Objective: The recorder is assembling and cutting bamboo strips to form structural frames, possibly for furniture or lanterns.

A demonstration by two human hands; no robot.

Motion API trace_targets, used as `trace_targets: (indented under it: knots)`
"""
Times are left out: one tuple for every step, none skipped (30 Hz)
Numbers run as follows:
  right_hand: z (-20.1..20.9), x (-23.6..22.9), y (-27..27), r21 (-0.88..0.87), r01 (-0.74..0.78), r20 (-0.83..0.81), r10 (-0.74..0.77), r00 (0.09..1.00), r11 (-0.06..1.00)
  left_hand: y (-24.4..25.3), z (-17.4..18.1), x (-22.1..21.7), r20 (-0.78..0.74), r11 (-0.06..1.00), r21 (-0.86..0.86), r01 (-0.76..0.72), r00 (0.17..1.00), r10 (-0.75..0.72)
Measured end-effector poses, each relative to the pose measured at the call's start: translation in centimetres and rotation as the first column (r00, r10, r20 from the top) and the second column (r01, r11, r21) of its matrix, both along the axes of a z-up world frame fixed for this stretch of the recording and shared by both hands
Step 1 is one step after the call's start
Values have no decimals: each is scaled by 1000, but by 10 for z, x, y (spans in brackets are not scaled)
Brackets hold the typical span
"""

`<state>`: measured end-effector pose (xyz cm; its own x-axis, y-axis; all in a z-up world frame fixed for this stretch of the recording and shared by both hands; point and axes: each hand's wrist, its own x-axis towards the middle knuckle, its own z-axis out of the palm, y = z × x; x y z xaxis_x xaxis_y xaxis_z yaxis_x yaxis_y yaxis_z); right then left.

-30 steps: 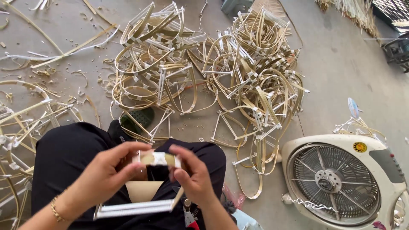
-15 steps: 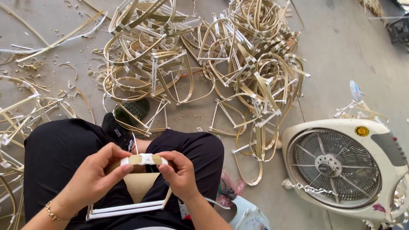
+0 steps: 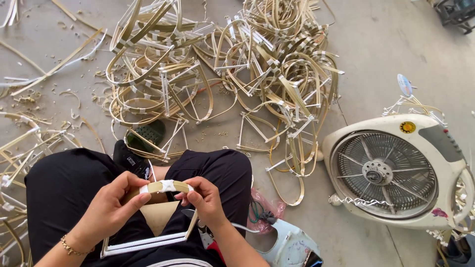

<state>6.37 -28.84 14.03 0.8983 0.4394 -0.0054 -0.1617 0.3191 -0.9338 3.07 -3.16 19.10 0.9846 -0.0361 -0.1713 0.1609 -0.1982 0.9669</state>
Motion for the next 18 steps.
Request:
trace_targets:
  knots:
    - [-4, -2, -3, 2, 5, 10, -5, 1000, 1000, -1, -1, -1, 10, 1000, 2, 5, 1000, -5]
    - [-8, -2, -3, 18, -12, 3, 12, 1000, 1000, -1, -2, -2, 34, 1000, -8, -2, 999, 3]
    - [-11, -2, -3, 33, -28, -3, 28, 1000, 999, -1, -2, -3, 57, 1000, -19, -9, 998, 10]
    - [-3, 6, -3, 39, -34, 19, 34, 999, 999, 1, -1, 1, 79, 1000, -13, -14, 997, 15]
    - [5, 13, -1, 49, -63, 32, 62, 998, 997, 3, 0, 5, 87, 997, -70, -28, 996, 34]
    - [12, 18, 1, 61, -96, 42, 93, 995, 994, 6, 1, 6, 91, 991, -126, -44, 994, 55]
    - [42, 21, 10, 67, -106, 62, 102, 993, 992, 9, 9, 7, 110, 992, -119, -50, 992, 64]
    - [73, 24, 19, -230, 112, 337, -29, 941, 967, 11, 18, 8, 86, 962, -197, -190, 974, 210]
    - [103, 26, 29, -419, 391, 611, -64, 789, 819, 14, 27, 10, 50, 907, -271, -322, 936, 347]
    - [110, 21, 38, -407, 389, 627, -57, 777, 826, 5, 36, 8, 71, 904, -273, -329, 930, 360]
    - [117, 15, 47, -368, 317, 608, -31, 793, 874, -4, 43, 7, 20, 828, -448, -336, 923, 385]
    - [122, 5, 53, -335, 239, 583, 1, 812, 911, -17, 49, 1, -43, 719, -608, -338, 918, 395]
    - [119, -2, 59, -334, 232, 592, 11, 806, 914, -21, 55, -4, -34, 714, -612, -340, 913, 406]
    - [116, -5, 66, -211, 7, 390, 78, 918, 978, -23, 61, -5, 40, 743, -626, -236, 942, 333]
    - [112, -8, 74, -36, -190, 181, 193, 964, 981, -26, 67, -5, 114, 765, -630, -130, 960, 257]
    - [93, -1, 62, -40, -198, 192, 202, 960, 979, -16, 70, -7, 125, 763, -633, -129, 956, 266]
    - [72, 6, 50, -61, -228, 92, 233, 968, 972, -6, 71, -10, 154, 963, -240, -123, 975, 163]
    - [51, 9, 34, -83, -262, -22, 261, 965, 961, 1, 71, -17, 121, 977, 195, -89, 990, 66]
